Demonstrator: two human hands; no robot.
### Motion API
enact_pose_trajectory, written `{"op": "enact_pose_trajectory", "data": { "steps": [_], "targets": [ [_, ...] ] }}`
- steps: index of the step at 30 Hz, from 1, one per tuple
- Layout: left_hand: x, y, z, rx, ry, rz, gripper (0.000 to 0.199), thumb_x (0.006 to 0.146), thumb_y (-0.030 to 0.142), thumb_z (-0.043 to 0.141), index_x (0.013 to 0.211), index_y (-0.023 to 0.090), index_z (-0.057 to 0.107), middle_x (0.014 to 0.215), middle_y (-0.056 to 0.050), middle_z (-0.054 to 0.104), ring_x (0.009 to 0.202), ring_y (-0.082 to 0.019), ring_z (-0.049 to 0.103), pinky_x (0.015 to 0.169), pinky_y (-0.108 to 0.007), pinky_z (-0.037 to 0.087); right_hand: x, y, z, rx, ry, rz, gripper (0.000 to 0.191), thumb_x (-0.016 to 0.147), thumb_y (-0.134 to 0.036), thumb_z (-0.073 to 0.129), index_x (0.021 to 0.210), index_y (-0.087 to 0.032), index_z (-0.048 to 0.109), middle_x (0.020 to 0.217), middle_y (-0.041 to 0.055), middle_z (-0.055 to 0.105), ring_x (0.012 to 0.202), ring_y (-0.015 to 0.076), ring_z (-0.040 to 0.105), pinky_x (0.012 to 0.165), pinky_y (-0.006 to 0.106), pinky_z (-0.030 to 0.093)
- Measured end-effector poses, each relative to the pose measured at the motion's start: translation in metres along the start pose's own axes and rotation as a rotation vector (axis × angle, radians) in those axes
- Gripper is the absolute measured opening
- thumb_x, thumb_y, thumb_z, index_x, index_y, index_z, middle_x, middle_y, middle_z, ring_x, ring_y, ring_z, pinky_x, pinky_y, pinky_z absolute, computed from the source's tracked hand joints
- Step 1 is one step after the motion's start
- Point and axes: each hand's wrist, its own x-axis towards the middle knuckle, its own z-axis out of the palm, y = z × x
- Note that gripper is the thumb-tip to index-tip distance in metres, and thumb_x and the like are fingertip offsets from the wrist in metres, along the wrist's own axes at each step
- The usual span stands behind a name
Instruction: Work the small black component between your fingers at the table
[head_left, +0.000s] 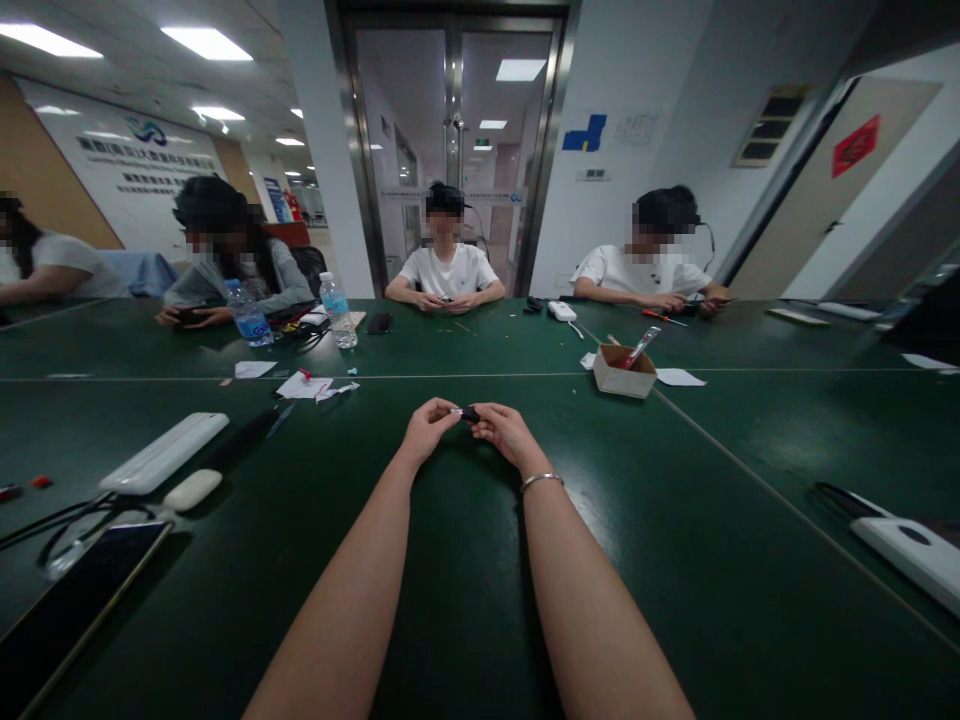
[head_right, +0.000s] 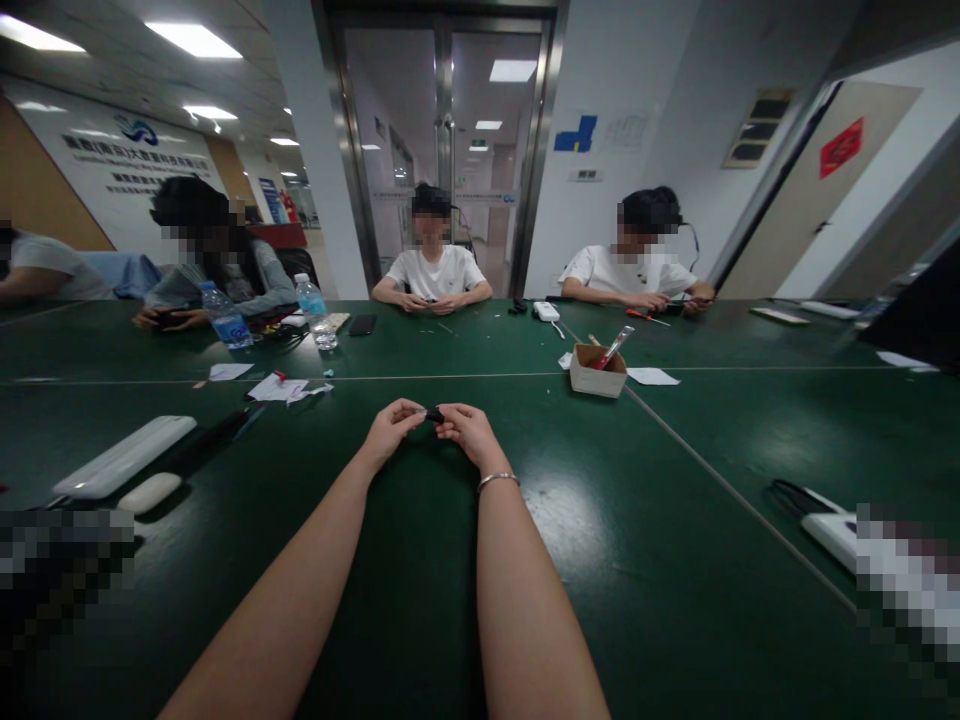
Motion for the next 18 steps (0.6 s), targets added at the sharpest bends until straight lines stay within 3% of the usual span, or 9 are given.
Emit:
{"op": "enact_pose_trajectory", "data": {
  "steps": [4, 7, 12, 18],
  "targets": [
    [-0.0005, -0.0011, -0.0011, -0.034, -0.034, 0.058, 0.028, 0.069, 0.036, 0.067, 0.090, 0.018, 0.064, 0.088, -0.005, 0.067, 0.084, -0.016, 0.062, 0.080, -0.030, 0.046, 0.0008, 0.0004, 0.0002, 0.000, 0.013, 0.011, 0.022, 0.069, -0.030, 0.075, 0.078, -0.012, 0.067, 0.060, 0.0037, 0.064, 0.053, 0.0091, 0.059, 0.053, 0.020, 0.052],
    [-0.0009, 0.0010, -0.0008, -0.013, -0.034, 0.044, 0.030, 0.070, 0.037, 0.067, 0.093, 0.018, 0.065, 0.092, -0.006, 0.068, 0.087, -0.017, 0.062, 0.082, -0.031, 0.046, 0.0011, 0.0010, -0.0001, 0.000, 0.016, 0.015, 0.024, 0.068, -0.031, 0.076, 0.076, -0.011, 0.066, 0.061, 0.0043, 0.064, 0.051, 0.0084, 0.057, 0.051, 0.019, 0.051],
    [-0.0024, 0.0034, 0.0008, 0.099, 0.011, -0.027, 0.031, 0.070, 0.044, 0.065, 0.083, 0.016, 0.066, 0.077, -0.005, 0.067, 0.071, -0.016, 0.060, 0.065, -0.027, 0.045, 0.0002, 0.0018, -0.0010, 0.000, 0.008, 0.006, 0.025, 0.065, -0.028, 0.078, 0.080, -0.011, 0.068, 0.064, 0.0041, 0.065, 0.055, 0.0093, 0.059, 0.054, 0.020, 0.052],
    [-0.0023, -0.0016, 0.0015, 0.258, 0.091, -0.080, 0.045, 0.077, 0.058, 0.051, 0.066, 0.016, 0.062, 0.057, 0.000, 0.056, 0.054, -0.012, 0.050, 0.054, -0.024, 0.037, 0.0020, 0.0046, -0.0009, -0.064, -0.039, -0.038, 0.033, 0.061, -0.026, 0.079, 0.091, -0.014, 0.070, 0.074, 0.0035, 0.068, 0.060, 0.0099, 0.061, 0.060, 0.023, 0.053]
  ]
}}
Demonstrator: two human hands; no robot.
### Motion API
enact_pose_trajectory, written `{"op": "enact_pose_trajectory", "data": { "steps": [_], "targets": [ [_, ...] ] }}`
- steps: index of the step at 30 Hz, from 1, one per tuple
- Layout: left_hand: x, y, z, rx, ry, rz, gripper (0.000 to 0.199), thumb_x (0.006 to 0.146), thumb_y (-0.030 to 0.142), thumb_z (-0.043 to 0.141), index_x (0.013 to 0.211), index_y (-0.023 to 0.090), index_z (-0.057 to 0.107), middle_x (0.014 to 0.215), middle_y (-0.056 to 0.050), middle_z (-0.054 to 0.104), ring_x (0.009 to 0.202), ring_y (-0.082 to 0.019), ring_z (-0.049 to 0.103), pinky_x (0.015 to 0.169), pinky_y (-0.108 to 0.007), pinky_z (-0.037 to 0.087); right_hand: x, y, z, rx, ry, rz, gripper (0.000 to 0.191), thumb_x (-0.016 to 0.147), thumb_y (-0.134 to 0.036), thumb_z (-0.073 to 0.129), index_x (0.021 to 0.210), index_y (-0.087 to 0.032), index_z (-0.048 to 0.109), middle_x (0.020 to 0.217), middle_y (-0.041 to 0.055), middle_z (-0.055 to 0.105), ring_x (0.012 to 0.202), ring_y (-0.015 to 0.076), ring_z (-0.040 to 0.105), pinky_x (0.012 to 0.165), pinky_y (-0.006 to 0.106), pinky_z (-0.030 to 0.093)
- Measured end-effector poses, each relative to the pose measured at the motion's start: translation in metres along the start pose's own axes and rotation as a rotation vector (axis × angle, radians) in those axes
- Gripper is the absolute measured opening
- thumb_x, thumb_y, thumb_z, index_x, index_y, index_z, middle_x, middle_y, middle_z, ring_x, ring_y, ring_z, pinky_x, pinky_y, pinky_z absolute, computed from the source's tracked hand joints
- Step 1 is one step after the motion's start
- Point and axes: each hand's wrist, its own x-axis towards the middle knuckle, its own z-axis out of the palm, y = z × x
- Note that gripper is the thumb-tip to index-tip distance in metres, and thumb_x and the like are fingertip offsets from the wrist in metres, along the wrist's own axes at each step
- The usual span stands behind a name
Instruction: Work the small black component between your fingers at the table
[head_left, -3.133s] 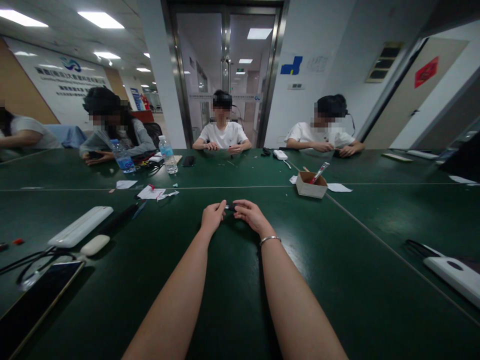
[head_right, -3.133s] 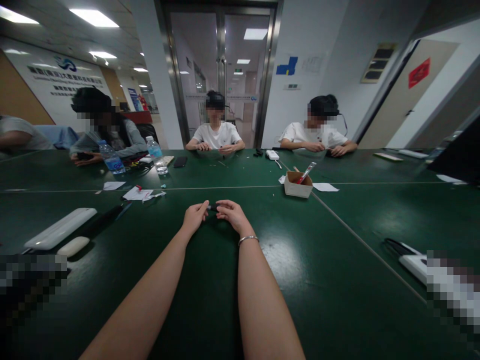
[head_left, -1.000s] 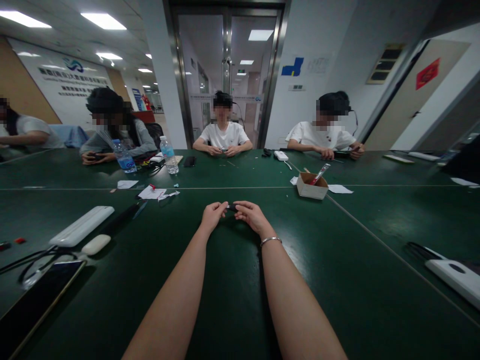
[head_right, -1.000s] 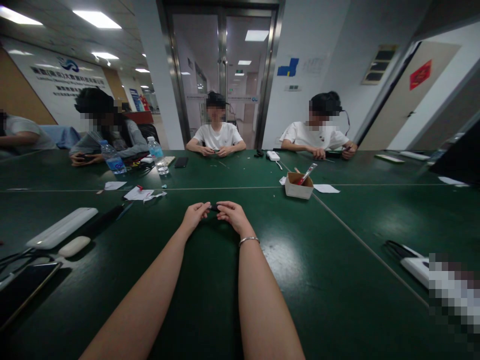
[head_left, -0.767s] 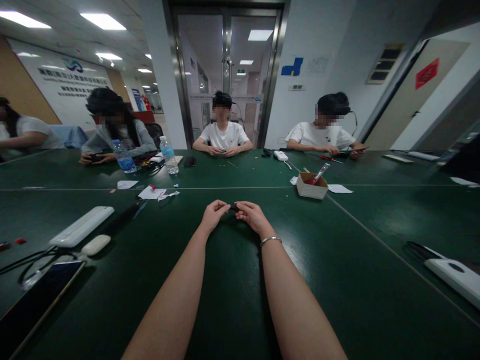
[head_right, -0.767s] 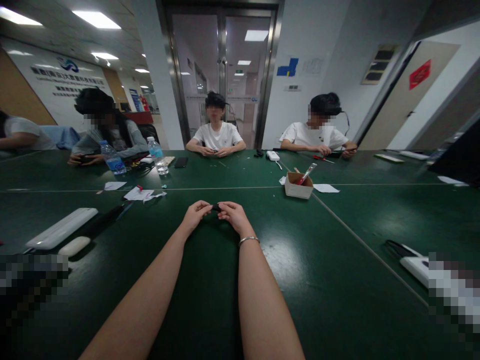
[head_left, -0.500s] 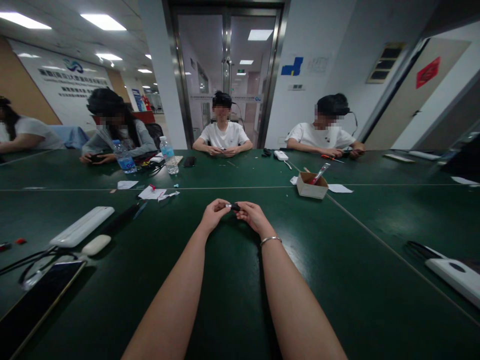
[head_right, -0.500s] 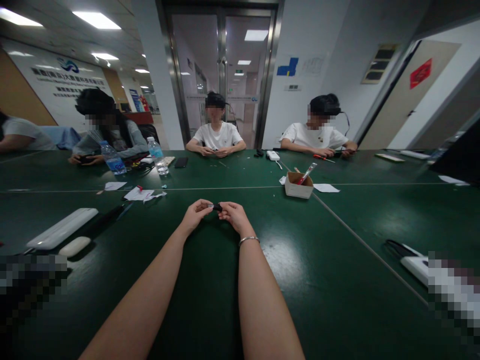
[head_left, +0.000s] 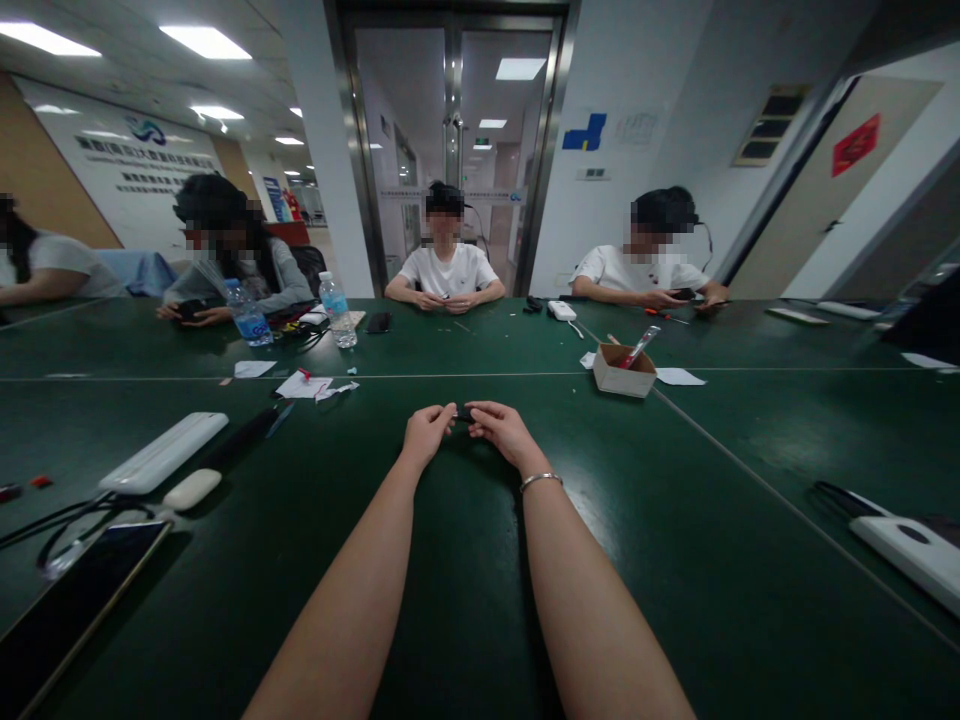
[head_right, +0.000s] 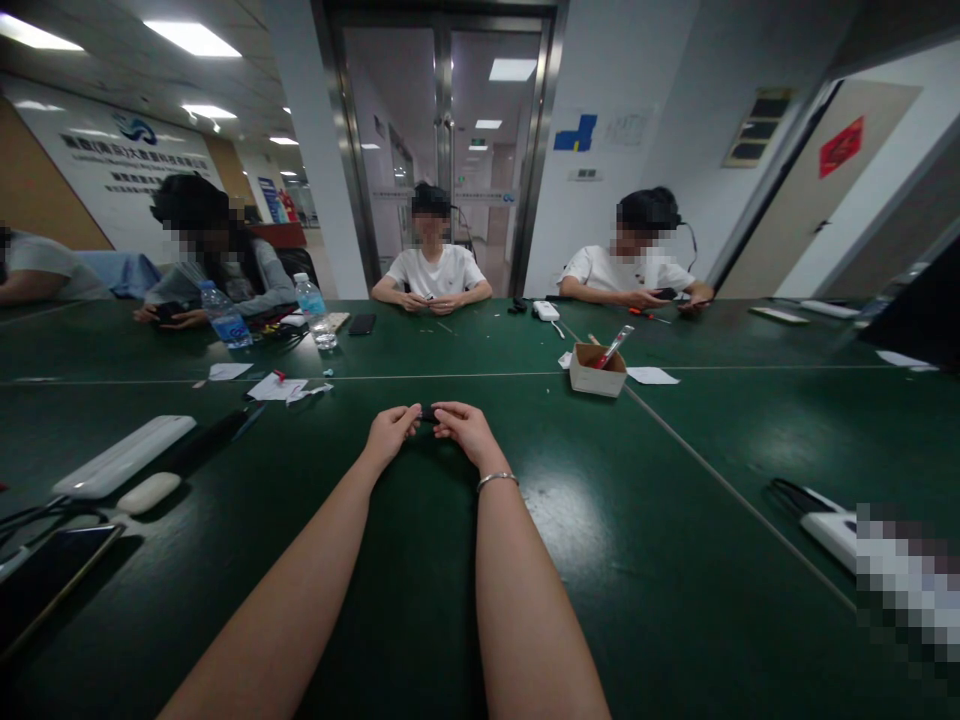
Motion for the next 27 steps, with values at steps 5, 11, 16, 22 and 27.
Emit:
{"op": "enact_pose_trajectory", "data": {
  "steps": [5, 11, 16, 22, 27],
  "targets": [
    [0.001, 0.000, -0.001, -0.014, 0.058, -0.054, 0.049, 0.076, 0.061, 0.049, 0.056, 0.017, 0.055, 0.048, 0.003, 0.047, 0.047, -0.010, 0.042, 0.052, -0.024, 0.033, 0.001, 0.000, 0.002, -0.073, -0.025, -0.069, 0.039, 0.059, -0.026, 0.079, 0.096, -0.018, 0.071, 0.087, 0.0024, 0.068, 0.065, 0.0101, 0.063, 0.069, 0.026, 0.052],
    [0.004, 0.002, -0.005, -0.046, 0.031, -0.121, 0.051, 0.075, 0.061, 0.050, 0.048, 0.018, 0.047, 0.044, 0.004, 0.042, 0.044, -0.010, 0.038, 0.051, -0.025, 0.031, -0.003, -0.006, 0.004, -0.209, -0.047, -0.128, 0.042, 0.058, -0.022, 0.078, 0.099, -0.020, 0.070, 0.087, 0.0029, 0.070, 0.069, 0.0125, 0.062, 0.074, 0.029, 0.048],
    [0.005, 0.005, -0.007, 0.007, 0.029, -0.173, 0.052, 0.077, 0.060, 0.049, 0.045, 0.019, 0.045, 0.042, 0.003, 0.043, 0.044, -0.011, 0.040, 0.053, -0.027, 0.033, -0.004, -0.008, 0.005, -0.273, -0.076, -0.139, 0.039, 0.060, -0.022, 0.076, 0.099, -0.020, 0.070, 0.077, 0.0010, 0.070, 0.067, 0.0124, 0.061, 0.073, 0.029, 0.046],
    [0.000, 0.004, -0.002, 0.080, 0.095, -0.090, 0.055, 0.079, 0.065, 0.043, 0.054, 0.018, 0.056, 0.047, 0.001, 0.051, 0.046, -0.013, 0.047, 0.054, -0.026, 0.036, -0.002, -0.003, 0.005, -0.221, -0.021, -0.123, 0.039, 0.059, -0.021, 0.077, 0.098, -0.020, 0.071, 0.081, 0.0016, 0.070, 0.067, 0.0112, 0.062, 0.072, 0.027, 0.048],
    [0.002, -0.003, 0.003, -0.085, 0.078, 0.038, 0.037, 0.079, 0.053, 0.053, 0.081, 0.017, 0.062, 0.057, 0.001, 0.059, 0.054, -0.013, 0.055, 0.056, -0.024, 0.042, 0.002, 0.003, 0.004, -0.097, 0.048, -0.063, 0.034, 0.061, -0.025, 0.078, 0.093, -0.016, 0.071, 0.076, 0.0029, 0.069, 0.061, 0.0102, 0.062, 0.064, 0.025, 0.052]
  ]
}}
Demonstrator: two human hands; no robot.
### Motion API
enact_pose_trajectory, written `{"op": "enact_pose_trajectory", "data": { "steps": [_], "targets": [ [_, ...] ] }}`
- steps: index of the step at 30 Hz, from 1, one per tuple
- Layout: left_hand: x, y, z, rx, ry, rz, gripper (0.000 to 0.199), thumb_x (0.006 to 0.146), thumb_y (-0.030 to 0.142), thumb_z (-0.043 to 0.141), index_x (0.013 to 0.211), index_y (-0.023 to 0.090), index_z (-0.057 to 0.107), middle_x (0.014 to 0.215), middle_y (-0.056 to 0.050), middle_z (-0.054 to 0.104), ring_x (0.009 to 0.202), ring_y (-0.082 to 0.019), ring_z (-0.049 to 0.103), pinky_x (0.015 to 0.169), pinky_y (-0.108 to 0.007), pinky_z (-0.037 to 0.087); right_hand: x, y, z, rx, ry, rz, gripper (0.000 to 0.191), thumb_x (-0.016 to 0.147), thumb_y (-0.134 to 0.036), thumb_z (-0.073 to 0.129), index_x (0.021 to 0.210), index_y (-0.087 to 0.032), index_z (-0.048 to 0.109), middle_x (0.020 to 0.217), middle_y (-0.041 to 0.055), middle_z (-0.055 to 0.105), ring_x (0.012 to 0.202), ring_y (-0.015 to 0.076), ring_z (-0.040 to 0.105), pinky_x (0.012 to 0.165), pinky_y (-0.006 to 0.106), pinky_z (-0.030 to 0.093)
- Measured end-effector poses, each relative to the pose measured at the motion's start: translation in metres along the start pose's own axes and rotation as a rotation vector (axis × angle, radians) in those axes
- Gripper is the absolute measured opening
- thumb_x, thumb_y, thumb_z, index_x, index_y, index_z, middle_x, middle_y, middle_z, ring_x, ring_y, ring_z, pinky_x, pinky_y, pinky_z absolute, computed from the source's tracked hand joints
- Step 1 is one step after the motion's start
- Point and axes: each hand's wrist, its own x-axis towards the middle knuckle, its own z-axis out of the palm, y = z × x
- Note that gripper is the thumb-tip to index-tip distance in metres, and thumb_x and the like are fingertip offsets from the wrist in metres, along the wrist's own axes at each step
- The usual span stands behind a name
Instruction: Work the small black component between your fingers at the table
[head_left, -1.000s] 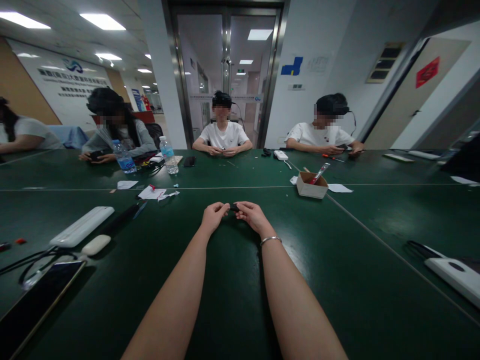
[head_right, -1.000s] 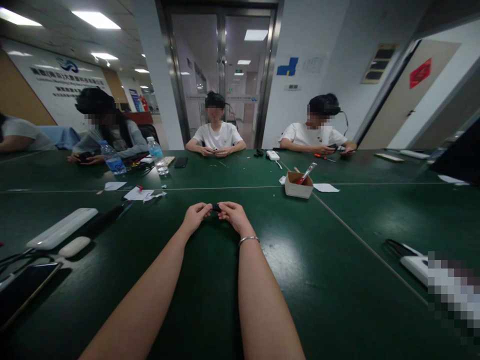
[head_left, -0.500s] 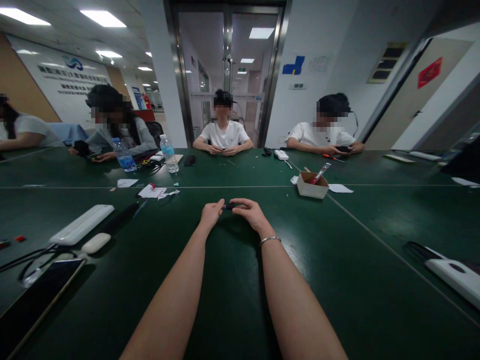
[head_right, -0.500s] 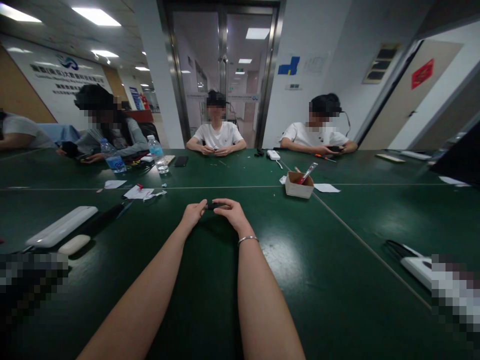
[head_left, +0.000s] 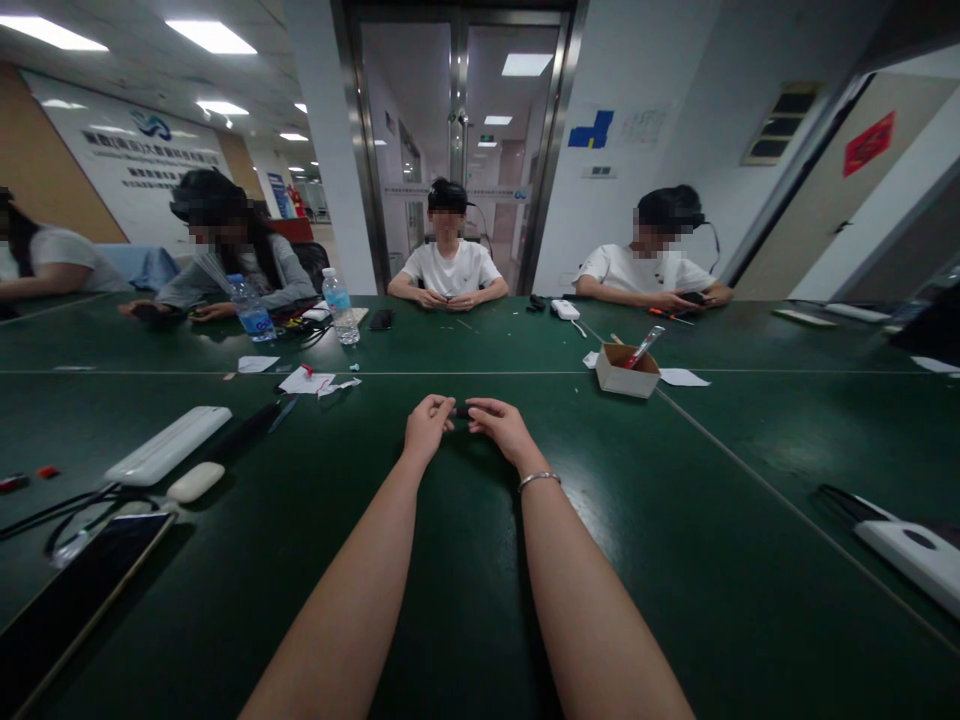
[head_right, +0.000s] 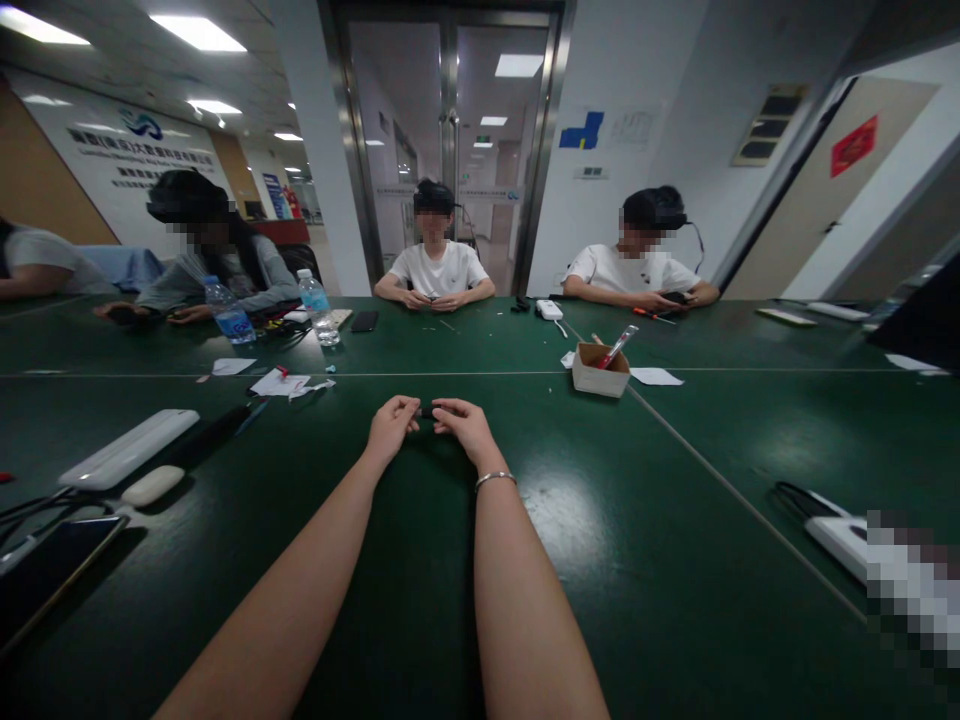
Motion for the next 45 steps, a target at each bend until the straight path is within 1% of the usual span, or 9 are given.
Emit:
{"op": "enact_pose_trajectory", "data": {
  "steps": [2, 5, 9, 12, 18, 24, 28, 37, 45],
  "targets": [
    [0.002, -0.001, 0.001, -0.087, -0.028, 0.041, 0.031, 0.078, 0.047, 0.056, 0.085, 0.017, 0.062, 0.062, 0.000, 0.061, 0.060, -0.013, 0.059, 0.060, -0.025, 0.045, 0.001, 0.001, -0.001, 0.048, 0.022, 0.022, 0.031, 0.062, -0.025, 0.078, 0.091, -0.015, 0.071, 0.072, 0.0033, 0.068, 0.060, 0.0106, 0.062, 0.062, 0.024, 0.053],
    [0.003, -0.001, 0.002, -0.177, -0.078, 0.064, 0.025, 0.075, 0.038, 0.061, 0.087, 0.015, 0.062, 0.071, -0.003, 0.065, 0.068, -0.014, 0.062, 0.067, -0.027, 0.047, 0.001, 0.000, -0.002, 0.119, 0.052, 0.027, 0.029, 0.063, -0.026, 0.078, 0.088, -0.014, 0.071, 0.071, 0.0042, 0.068, 0.059, 0.0108, 0.063, 0.060, 0.023, 0.053],
    [0.003, 0.001, 0.003, -0.202, -0.106, 0.078, 0.024, 0.074, 0.033, 0.064, 0.090, 0.015, 0.063, 0.077, -0.005, 0.066, 0.073, -0.016, 0.063, 0.070, -0.029, 0.048, 0.000, -0.001, -0.002, 0.149, 0.066, 0.040, 0.028, 0.064, -0.027, 0.078, 0.086, -0.013, 0.070, 0.072, 0.0057, 0.069, 0.058, 0.0114, 0.063, 0.059, 0.024, 0.053],
    [0.001, 0.004, 0.001, -0.170, -0.099, 0.072, 0.023, 0.075, 0.035, 0.062, 0.086, 0.015, 0.064, 0.073, -0.005, 0.066, 0.070, -0.016, 0.062, 0.069, -0.030, 0.048, -0.001, -0.002, -0.002, 0.147, 0.061, 0.045, 0.028, 0.064, -0.027, 0.078, 0.087, -0.013, 0.070, 0.073, 0.0058, 0.069, 0.058, 0.0117, 0.063, 0.060, 0.025, 0.054],
    [-0.003, 0.009, -0.003, -0.061, -0.071, 0.007, 0.025, 0.077, 0.041, 0.060, 0.079, 0.016, 0.064, 0.069, -0.004, 0.066, 0.066, -0.015, 0.060, 0.063, -0.028, 0.045, -0.002, -0.002, -0.002, 0.126, 0.042, 0.041, 0.031, 0.063, -0.027, 0.079, 0.089, -0.014, 0.070, 0.073, 0.0046, 0.069, 0.060, 0.0113, 0.064, 0.060, 0.023, 0.054],
    [-0.003, 0.008, -0.002, -0.023, -0.039, -0.007, 0.034, 0.076, 0.050, 0.058, 0.075, 0.016, 0.062, 0.067, -0.003, 0.065, 0.064, -0.015, 0.058, 0.059, -0.025, 0.043, -0.001, -0.001, -0.003, 0.091, 0.009, 0.012, 0.031, 0.062, -0.029, 0.079, 0.090, -0.017, 0.071, 0.074, 0.0032, 0.069, 0.062, 0.0114, 0.064, 0.062, 0.025, 0.055],
    [-0.003, 0.009, -0.002, -0.004, -0.018, -0.004, 0.039, 0.075, 0.055, 0.057, 0.073, 0.016, 0.061, 0.065, -0.003, 0.064, 0.062, -0.014, 0.057, 0.059, -0.025, 0.042, 0.000, 0.001, -0.002, 0.075, 0.001, 0.002, 0.034, 0.061, -0.028, 0.079, 0.091, -0.017, 0.070, 0.076, 0.0032, 0.069, 0.064, 0.0120, 0.064, 0.063, 0.026, 0.056],
    [-0.002, 0.008, 0.001, -0.013, 0.037, -0.003, 0.039, 0.076, 0.053, 0.055, 0.068, 0.016, 0.060, 0.057, -0.001, 0.060, 0.056, -0.012, 0.055, 0.061, -0.025, 0.042, -0.001, 0.000, -0.001, 0.075, -0.021, -0.018, 0.037, 0.060, -0.028, 0.080, 0.094, -0.018, 0.070, 0.077, 0.0020, 0.068, 0.067, 0.0124, 0.065, 0.069, 0.027, 0.056],
    [-0.005, 0.011, -0.002, 0.087, 0.073, -0.023, 0.041, 0.078, 0.056, 0.051, 0.065, 0.017, 0.059, 0.057, 0.000, 0.059, 0.056, -0.013, 0.054, 0.061, -0.026, 0.040, -0.001, 0.000, 0.000, 0.046, -0.035, -0.032, 0.041, 0.057, -0.027, 0.081, 0.096, -0.019, 0.070, 0.089, 0.0031, 0.066, 0.069, 0.0128, 0.065, 0.074, 0.031, 0.057]
  ]
}}
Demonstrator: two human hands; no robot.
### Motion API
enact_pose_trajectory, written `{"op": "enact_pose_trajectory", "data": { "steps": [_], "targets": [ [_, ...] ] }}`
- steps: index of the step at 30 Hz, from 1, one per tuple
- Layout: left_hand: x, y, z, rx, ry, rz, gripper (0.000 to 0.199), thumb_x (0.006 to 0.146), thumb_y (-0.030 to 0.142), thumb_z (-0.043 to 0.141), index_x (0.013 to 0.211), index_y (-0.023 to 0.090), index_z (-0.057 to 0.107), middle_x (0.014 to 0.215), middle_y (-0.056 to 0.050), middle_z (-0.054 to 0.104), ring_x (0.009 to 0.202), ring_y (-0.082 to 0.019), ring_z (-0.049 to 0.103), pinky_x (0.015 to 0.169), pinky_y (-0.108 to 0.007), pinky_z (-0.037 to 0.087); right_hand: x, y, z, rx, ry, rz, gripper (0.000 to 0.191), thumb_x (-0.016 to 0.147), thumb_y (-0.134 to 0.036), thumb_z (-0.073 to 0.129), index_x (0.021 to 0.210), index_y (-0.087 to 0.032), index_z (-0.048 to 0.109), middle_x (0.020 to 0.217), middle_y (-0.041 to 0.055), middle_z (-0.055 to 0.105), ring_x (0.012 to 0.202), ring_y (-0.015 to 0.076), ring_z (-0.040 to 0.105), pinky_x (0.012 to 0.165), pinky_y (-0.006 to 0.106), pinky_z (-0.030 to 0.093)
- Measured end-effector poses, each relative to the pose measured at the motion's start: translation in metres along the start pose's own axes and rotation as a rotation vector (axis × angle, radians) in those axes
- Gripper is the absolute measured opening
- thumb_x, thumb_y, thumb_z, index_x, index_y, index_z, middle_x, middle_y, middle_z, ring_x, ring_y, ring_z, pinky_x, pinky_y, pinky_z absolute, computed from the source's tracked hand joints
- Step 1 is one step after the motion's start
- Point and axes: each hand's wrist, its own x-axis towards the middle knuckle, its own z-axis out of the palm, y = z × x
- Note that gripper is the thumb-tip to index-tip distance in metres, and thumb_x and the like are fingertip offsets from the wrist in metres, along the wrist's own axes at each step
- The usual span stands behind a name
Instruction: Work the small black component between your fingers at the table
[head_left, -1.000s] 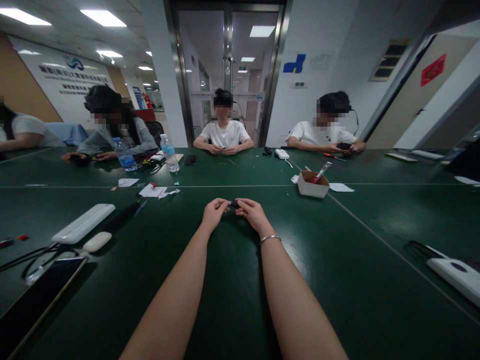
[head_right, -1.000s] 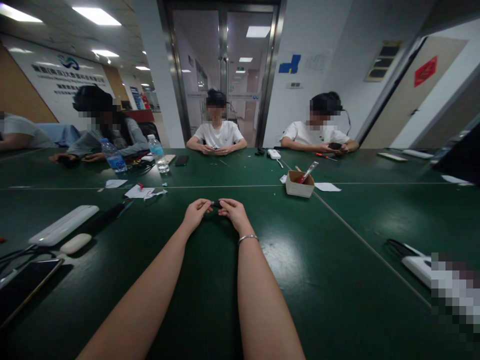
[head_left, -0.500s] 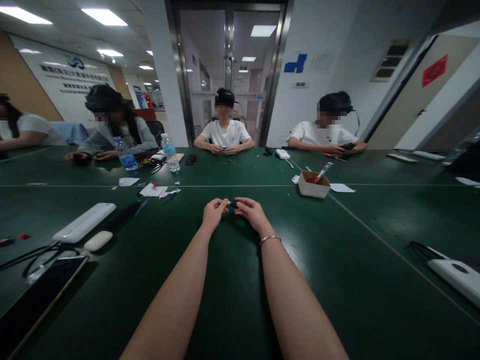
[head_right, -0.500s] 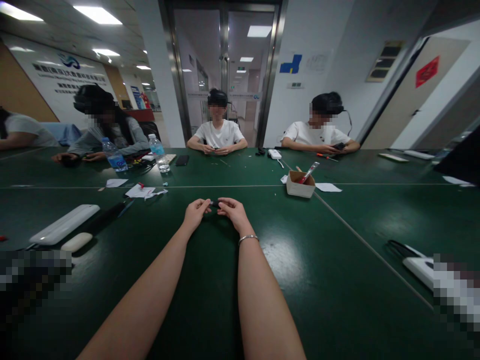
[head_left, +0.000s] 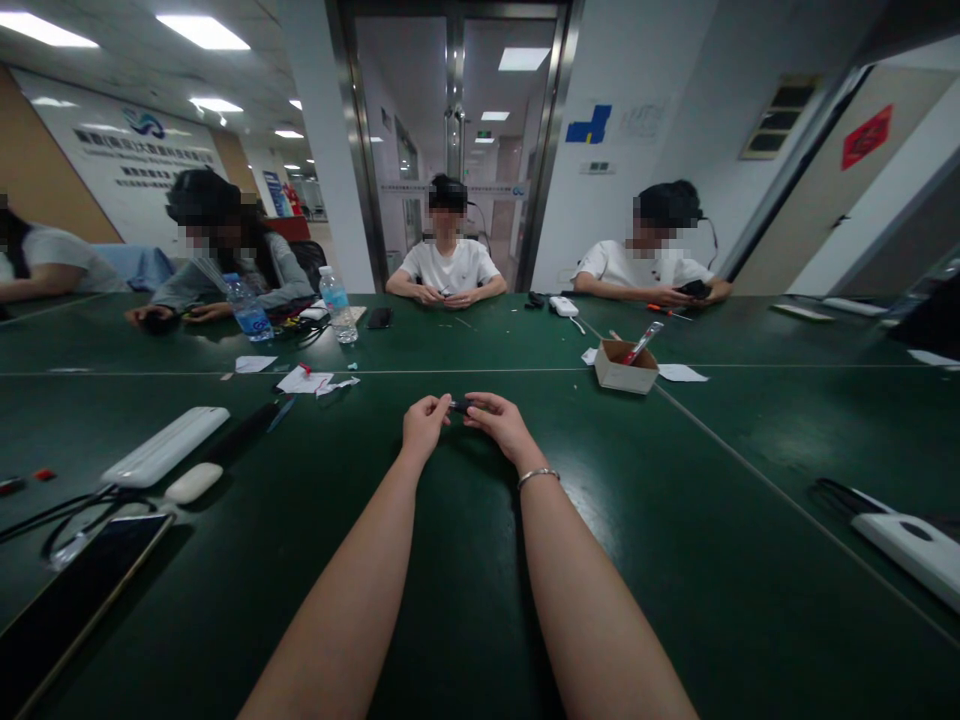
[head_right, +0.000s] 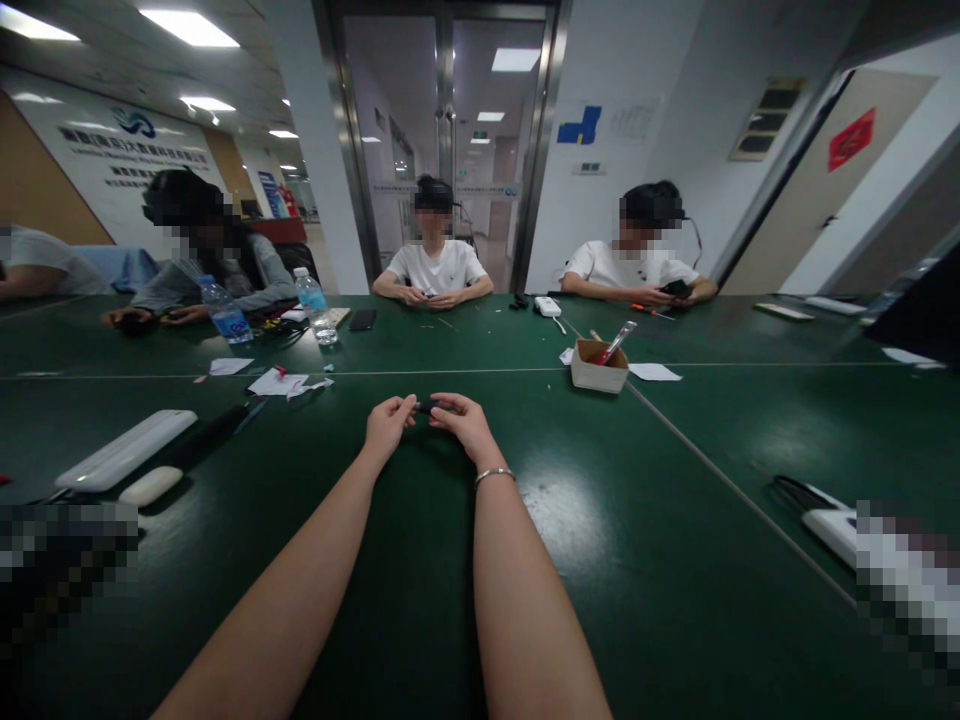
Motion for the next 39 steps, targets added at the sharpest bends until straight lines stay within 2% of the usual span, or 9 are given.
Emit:
{"op": "enact_pose_trajectory", "data": {
  "steps": [5, 11, 20, 32, 36, 39],
  "targets": [
    [-0.003, 0.003, -0.002, 0.051, 0.010, -0.025, 0.044, 0.079, 0.058, 0.048, 0.064, 0.018, 0.058, 0.058, 0.000, 0.058, 0.055, -0.013, 0.052, 0.057, -0.026, 0.038, -0.001, -0.001, 0.001, -0.070, 0.000, -0.034, 0.041, 0.057, -0.026, 0.080, 0.096, -0.019, 0.070, 0.095, 0.0040, 0.066, 0.071, 0.0135, 0.066, 0.077, 0.032, 0.054],
    [-0.001, 0.000, -0.002, 0.069, 0.010, -0.044, 0.044, 0.081, 0.056, 0.046, 0.060, 0.019, 0.056, 0.054, 0.000, 0.055, 0.050, -0.012, 0.048, 0.052, -0.025, 0.036, -0.004, -0.007, 0.004, -0.218, 0.000, -0.073, 0.040, 0.059, -0.024, 0.077, 0.098, -0.019, 0.069, 0.083, 0.0034, 0.070, 0.071, 0.0139, 0.063, 0.072, 0.029, 0.050],
    [-0.002, 0.000, -0.002, 0.042, -0.002, -0.098, 0.042, 0.080, 0.054, 0.047, 0.057, 0.020, 0.053, 0.050, 0.002, 0.049, 0.048, -0.012, 0.044, 0.049, -0.025, 0.032, -0.004, -0.008, 0.008, -0.256, 0.016, -0.076, 0.039, 0.059, -0.022, 0.075, 0.097, -0.019, 0.070, 0.077, 0.0023, 0.070, 0.068, 0.0141, 0.061, 0.072, 0.029, 0.047],
    [-0.002, 0.002, -0.003, 0.062, -0.019, -0.119, 0.046, 0.080, 0.055, 0.045, 0.050, 0.021, 0.047, 0.047, 0.003, 0.046, 0.046, -0.013, 0.043, 0.051, -0.026, 0.032, -0.006, -0.009, 0.007, -0.233, -0.013, -0.045, 0.038, 0.059, -0.022, 0.076, 0.097, -0.020, 0.070, 0.079, 0.0024, 0.071, 0.068, 0.0142, 0.063, 0.073, 0.030, 0.049],
    [-0.005, 0.004, -0.003, 0.085, 0.017, -0.089, 0.047, 0.081, 0.056, 0.042, 0.051, 0.020, 0.048, 0.049, 0.002, 0.047, 0.046, -0.013, 0.043, 0.051, -0.026, 0.032, -0.005, -0.007, 0.009, -0.125, -0.018, -0.028, 0.039, 0.056, -0.024, 0.080, 0.094, -0.018, 0.071, 0.081, 0.0025, 0.070, 0.068, 0.0143, 0.065, 0.073, 0.031, 0.053],
    [-0.006, 0.004, -0.001, 0.106, 0.027, -0.037, 0.049, 0.083, 0.058, 0.038, 0.054, 0.020, 0.050, 0.049, 0.002, 0.048, 0.046, -0.013, 0.044, 0.051, -0.026, 0.031, -0.002, -0.004, 0.010, -0.032, -0.004, 0.011, 0.038, 0.055, -0.029, 0.082, 0.089, -0.017, 0.070, 0.075, 0.0020, 0.069, 0.062, 0.0138, 0.066, 0.067, 0.030, 0.055]
  ]
}}
